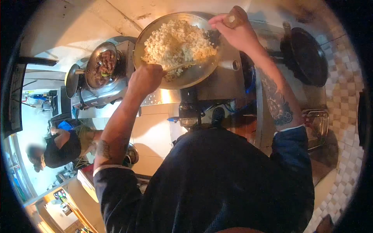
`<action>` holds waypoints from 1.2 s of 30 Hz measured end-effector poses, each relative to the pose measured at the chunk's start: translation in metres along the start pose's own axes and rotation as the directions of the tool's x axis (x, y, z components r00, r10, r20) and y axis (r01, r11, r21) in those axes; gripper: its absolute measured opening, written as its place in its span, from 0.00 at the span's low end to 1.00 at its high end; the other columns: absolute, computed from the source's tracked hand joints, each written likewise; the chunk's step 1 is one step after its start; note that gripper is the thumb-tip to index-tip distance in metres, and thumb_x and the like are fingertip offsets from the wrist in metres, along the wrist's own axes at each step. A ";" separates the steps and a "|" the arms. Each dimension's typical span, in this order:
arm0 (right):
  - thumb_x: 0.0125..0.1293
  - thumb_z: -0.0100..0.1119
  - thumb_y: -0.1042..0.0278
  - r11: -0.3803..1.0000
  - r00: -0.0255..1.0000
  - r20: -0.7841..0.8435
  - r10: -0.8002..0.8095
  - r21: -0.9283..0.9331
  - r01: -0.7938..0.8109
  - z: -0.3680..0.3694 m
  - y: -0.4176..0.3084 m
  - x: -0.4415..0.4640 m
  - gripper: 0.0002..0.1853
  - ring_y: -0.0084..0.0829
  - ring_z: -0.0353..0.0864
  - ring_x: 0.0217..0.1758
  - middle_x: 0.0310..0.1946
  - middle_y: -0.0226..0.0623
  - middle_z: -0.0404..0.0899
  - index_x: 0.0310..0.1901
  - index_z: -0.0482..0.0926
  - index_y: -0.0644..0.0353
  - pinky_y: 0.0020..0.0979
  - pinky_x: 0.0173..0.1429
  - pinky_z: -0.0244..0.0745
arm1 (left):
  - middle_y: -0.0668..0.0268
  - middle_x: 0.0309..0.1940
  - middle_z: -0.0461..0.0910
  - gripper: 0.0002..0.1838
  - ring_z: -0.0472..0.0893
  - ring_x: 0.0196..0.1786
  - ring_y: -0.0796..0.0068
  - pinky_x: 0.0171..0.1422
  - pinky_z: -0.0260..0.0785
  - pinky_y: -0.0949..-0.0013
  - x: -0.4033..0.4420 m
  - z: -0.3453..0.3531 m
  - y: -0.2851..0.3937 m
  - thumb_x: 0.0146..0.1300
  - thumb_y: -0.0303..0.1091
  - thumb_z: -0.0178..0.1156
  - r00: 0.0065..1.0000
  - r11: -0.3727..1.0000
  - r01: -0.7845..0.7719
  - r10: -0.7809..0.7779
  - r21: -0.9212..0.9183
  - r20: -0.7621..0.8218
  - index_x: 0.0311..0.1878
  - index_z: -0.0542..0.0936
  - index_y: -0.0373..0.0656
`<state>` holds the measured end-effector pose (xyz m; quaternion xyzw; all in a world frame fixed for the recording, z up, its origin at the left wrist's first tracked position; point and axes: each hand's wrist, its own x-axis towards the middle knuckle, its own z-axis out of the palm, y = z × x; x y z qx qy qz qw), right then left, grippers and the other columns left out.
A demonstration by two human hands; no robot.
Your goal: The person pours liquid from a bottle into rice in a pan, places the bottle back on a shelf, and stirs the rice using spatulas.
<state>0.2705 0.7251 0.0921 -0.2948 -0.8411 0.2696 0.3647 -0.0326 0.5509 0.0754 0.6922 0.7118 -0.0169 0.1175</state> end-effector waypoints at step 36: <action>0.74 0.58 0.57 0.991 0.998 0.012 0.055 -0.122 -0.053 0.009 0.011 0.036 0.12 0.33 0.88 0.43 0.40 0.33 0.90 0.50 0.88 0.47 0.32 0.51 0.81 | 0.56 0.44 0.89 0.19 0.89 0.48 0.55 0.54 0.82 0.52 -0.004 -0.094 -0.043 0.66 0.51 0.63 0.923 0.846 -0.070 -0.146 0.529 0.355 0.46 0.88 0.46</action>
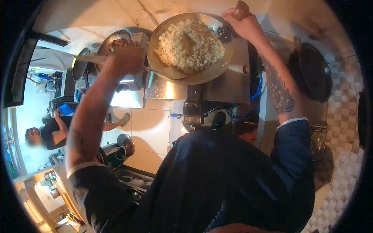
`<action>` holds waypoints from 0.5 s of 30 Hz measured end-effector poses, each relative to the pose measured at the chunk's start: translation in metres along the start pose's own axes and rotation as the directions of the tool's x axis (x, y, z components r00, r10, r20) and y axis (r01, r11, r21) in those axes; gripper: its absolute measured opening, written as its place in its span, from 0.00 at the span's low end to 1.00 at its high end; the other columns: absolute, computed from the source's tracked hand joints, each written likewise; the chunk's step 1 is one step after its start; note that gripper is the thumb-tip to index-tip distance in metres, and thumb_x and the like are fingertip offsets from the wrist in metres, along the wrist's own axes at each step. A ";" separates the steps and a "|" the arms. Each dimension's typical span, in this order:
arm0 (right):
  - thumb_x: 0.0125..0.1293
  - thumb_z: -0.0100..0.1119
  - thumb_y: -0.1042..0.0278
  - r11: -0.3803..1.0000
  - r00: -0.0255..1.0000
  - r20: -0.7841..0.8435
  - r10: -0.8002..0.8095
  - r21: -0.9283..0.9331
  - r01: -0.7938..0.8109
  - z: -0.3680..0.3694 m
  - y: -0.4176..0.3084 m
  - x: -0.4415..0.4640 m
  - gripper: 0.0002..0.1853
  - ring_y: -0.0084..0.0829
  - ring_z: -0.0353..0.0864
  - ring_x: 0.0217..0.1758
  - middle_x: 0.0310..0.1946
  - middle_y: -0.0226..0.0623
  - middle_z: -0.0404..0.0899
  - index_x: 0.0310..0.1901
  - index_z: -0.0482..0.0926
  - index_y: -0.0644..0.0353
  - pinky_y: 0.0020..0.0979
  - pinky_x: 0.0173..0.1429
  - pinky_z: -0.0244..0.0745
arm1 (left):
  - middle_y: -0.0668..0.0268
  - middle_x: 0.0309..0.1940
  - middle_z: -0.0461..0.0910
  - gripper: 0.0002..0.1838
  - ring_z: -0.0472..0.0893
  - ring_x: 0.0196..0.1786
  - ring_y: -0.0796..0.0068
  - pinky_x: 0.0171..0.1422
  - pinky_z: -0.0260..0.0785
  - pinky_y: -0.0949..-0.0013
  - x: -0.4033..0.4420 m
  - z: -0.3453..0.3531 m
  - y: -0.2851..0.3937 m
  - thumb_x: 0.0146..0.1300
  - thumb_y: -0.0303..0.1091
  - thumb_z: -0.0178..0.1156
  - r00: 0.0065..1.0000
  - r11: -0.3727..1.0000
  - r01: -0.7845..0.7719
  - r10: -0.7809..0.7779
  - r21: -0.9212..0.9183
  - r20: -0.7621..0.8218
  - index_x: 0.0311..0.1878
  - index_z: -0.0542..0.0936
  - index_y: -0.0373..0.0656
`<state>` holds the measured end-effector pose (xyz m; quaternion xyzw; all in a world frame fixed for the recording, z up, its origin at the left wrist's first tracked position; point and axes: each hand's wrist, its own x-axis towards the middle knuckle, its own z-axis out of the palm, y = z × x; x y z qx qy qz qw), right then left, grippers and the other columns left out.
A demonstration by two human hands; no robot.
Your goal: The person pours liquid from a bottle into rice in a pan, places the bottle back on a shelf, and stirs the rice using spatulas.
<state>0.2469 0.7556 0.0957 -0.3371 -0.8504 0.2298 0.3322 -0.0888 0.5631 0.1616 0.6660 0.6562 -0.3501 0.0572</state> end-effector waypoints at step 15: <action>0.73 0.62 0.65 0.987 0.958 -0.245 -0.150 -0.097 0.130 0.004 -0.029 -0.036 0.10 0.26 0.89 0.49 0.40 0.35 0.91 0.44 0.88 0.60 0.30 0.55 0.81 | 0.54 0.39 0.88 0.17 0.88 0.46 0.48 0.51 0.80 0.50 0.032 0.040 0.070 0.67 0.57 0.60 0.870 0.816 0.131 -0.366 -0.563 -0.329 0.44 0.89 0.59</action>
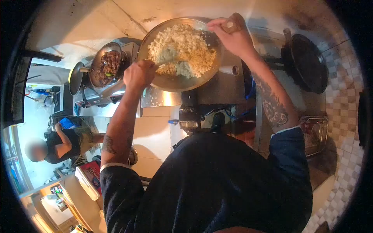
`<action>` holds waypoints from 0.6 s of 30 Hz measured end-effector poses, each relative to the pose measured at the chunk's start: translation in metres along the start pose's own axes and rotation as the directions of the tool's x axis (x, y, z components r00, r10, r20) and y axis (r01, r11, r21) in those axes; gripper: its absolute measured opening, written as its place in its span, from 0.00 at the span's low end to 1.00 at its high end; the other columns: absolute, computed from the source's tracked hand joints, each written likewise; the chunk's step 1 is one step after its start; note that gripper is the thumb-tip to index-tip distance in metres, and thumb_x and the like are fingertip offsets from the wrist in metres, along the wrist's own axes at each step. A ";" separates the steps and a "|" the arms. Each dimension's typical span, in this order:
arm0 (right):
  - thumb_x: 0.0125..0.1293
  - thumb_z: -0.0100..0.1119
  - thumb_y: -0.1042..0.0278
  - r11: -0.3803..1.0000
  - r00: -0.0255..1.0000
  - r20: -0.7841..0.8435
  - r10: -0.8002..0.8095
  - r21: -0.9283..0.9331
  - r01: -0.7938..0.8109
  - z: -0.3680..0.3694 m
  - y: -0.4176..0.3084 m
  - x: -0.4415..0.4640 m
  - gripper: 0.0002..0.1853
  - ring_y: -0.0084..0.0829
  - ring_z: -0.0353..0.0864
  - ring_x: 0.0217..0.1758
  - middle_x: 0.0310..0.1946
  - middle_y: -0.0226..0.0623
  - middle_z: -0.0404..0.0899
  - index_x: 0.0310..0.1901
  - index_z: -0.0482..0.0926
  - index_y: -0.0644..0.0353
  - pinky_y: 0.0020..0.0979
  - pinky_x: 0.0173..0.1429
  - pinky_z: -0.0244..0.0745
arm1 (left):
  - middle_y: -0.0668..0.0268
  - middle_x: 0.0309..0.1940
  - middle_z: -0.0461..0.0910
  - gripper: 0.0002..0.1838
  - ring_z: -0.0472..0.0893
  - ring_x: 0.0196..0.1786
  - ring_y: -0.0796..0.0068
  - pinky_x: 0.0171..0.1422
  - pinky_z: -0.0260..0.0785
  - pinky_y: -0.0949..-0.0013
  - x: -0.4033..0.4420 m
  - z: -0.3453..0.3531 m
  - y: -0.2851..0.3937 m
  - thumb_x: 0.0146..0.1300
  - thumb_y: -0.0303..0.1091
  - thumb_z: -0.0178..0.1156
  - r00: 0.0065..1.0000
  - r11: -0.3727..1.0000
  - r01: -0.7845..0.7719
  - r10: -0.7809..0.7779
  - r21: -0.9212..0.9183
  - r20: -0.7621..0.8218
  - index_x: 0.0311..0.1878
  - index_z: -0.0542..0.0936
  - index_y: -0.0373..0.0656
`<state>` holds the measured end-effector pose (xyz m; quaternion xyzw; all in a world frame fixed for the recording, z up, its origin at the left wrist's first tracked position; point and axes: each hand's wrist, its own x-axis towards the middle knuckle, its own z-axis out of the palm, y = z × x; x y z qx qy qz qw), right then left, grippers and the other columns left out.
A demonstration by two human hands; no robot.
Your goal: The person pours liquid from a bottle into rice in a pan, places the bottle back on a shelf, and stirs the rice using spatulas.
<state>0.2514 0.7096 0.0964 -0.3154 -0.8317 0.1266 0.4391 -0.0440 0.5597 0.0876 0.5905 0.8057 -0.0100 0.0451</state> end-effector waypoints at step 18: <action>0.72 0.59 0.69 0.990 0.998 0.019 0.066 0.124 -0.068 -0.003 0.021 -0.020 0.10 0.32 0.90 0.45 0.42 0.38 0.91 0.47 0.89 0.59 0.31 0.52 0.82 | 0.62 0.40 0.85 0.13 0.87 0.37 0.52 0.38 0.80 0.52 -0.034 -0.044 -0.030 0.69 0.37 0.56 0.803 0.962 -0.165 0.258 0.215 -0.537 0.49 0.88 0.61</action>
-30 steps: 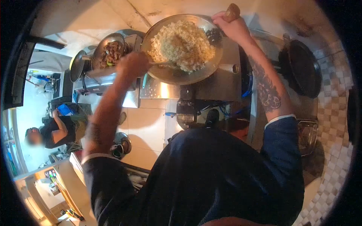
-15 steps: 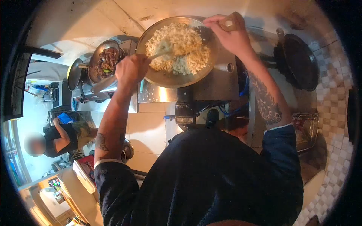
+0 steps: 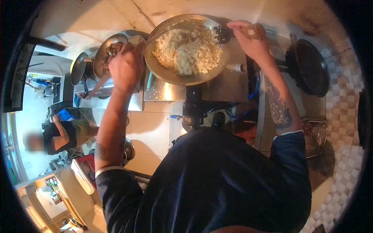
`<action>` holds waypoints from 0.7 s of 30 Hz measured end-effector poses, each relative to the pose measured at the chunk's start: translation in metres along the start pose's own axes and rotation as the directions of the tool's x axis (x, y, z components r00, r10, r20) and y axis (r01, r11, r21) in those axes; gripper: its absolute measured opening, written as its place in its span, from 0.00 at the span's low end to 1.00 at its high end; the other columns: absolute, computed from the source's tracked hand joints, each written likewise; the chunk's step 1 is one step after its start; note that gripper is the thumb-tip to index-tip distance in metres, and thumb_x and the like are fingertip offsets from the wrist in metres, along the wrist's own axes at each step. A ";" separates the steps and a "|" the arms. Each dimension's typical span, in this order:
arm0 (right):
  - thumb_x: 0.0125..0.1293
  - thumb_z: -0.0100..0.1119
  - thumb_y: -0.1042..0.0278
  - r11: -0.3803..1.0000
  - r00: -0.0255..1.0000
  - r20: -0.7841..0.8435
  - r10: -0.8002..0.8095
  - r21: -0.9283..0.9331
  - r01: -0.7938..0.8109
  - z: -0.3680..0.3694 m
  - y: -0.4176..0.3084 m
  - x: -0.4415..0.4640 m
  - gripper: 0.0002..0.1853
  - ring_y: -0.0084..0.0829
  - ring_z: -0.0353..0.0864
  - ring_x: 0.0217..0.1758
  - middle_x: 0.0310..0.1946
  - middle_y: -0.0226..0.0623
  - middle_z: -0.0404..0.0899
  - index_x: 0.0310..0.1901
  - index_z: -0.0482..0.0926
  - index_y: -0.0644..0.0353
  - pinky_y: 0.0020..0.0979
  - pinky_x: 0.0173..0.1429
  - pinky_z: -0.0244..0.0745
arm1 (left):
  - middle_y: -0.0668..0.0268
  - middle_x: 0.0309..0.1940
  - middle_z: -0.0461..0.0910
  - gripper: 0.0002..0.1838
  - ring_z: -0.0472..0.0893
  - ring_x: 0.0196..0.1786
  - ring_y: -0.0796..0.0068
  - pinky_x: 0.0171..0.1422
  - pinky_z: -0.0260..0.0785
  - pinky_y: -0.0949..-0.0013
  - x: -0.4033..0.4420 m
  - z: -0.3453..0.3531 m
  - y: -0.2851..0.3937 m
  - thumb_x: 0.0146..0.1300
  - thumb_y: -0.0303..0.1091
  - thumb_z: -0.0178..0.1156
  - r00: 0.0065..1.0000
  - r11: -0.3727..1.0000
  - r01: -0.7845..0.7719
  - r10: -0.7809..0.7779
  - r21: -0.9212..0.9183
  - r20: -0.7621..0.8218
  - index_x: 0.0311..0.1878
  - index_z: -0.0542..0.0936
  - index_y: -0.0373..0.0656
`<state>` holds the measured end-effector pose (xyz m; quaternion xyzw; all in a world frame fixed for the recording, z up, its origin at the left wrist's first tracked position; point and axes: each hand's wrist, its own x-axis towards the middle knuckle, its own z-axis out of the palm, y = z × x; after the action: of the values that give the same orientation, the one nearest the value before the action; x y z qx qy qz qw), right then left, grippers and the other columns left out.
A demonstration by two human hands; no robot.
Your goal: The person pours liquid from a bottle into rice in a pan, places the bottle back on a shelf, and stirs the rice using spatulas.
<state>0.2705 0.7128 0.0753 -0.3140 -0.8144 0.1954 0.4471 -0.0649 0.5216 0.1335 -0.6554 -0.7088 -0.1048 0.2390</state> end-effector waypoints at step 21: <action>0.74 0.61 0.59 0.949 0.967 0.080 0.240 0.192 -0.251 0.062 0.048 0.037 0.11 0.20 0.83 0.38 0.38 0.26 0.88 0.47 0.88 0.55 0.26 0.44 0.79 | 0.54 0.46 0.89 0.17 0.89 0.51 0.53 0.55 0.81 0.48 0.029 0.084 -0.020 0.68 0.50 0.59 0.730 0.978 0.194 -0.199 0.082 0.654 0.48 0.90 0.52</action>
<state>0.2191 0.7708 0.0364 -0.3607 -0.7571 0.3394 0.4261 -0.1020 0.5836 0.0779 -0.5705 -0.8130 0.1109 -0.0358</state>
